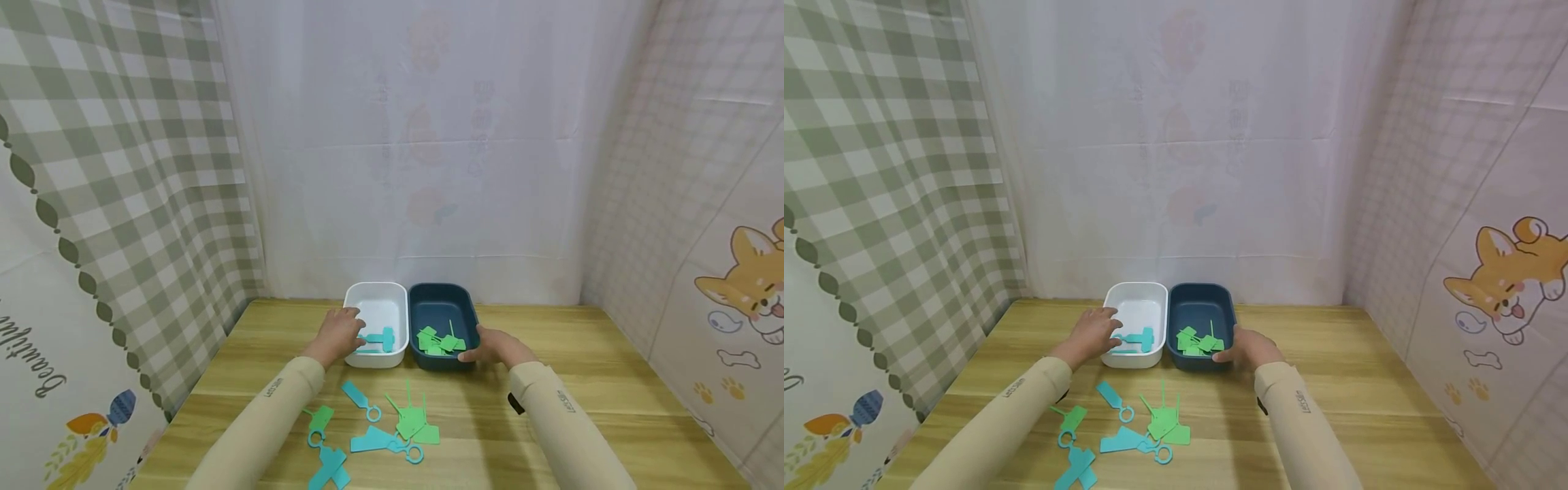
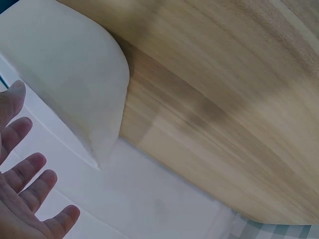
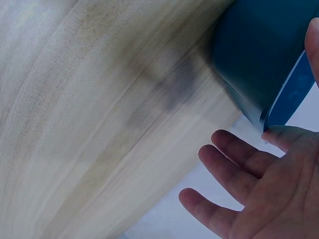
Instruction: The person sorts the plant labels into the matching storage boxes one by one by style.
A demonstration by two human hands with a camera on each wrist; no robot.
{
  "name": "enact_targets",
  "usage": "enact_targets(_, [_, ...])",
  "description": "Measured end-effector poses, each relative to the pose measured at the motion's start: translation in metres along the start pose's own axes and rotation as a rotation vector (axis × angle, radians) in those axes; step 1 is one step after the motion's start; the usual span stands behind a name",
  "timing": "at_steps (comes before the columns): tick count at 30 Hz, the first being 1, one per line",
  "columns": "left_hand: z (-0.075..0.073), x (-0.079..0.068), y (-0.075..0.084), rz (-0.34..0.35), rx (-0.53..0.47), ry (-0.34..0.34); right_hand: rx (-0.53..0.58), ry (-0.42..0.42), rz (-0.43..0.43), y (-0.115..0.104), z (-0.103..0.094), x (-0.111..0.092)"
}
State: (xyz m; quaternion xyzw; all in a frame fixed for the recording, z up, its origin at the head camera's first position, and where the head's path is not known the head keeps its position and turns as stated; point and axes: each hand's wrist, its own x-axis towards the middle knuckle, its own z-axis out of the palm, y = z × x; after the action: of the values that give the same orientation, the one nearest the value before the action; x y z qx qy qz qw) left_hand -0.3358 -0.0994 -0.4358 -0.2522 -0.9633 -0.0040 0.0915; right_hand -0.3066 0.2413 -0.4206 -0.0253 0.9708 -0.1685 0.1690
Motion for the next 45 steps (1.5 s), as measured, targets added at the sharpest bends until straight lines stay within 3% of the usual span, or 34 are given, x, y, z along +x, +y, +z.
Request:
enact_targets(11, [0.005, -0.006, -0.011, -0.004, -0.041, 0.014, -0.012, -0.002, -0.003, 0.001, -0.001, 0.000])
enact_targets(17, [0.003, -0.017, -0.022, -0.019, -0.055, 0.011, -0.015, 0.001, -0.009, 0.001, 0.000, 0.000])
enact_targets(30, [-0.001, -0.055, -0.043, 0.002, -0.145, 0.149, 0.002, 0.007, -0.023, 0.001, 0.000, 0.002])
enact_targets(37, [-0.007, -0.083, -0.036, 0.034, -0.160, 0.158, -0.001, 0.003, -0.009, 0.001, 0.001, 0.002])
enact_targets(45, [-0.005, -0.117, -0.007, 0.068, -0.099, 0.119, 0.003, 0.001, -0.019, 0.003, 0.001, 0.003])
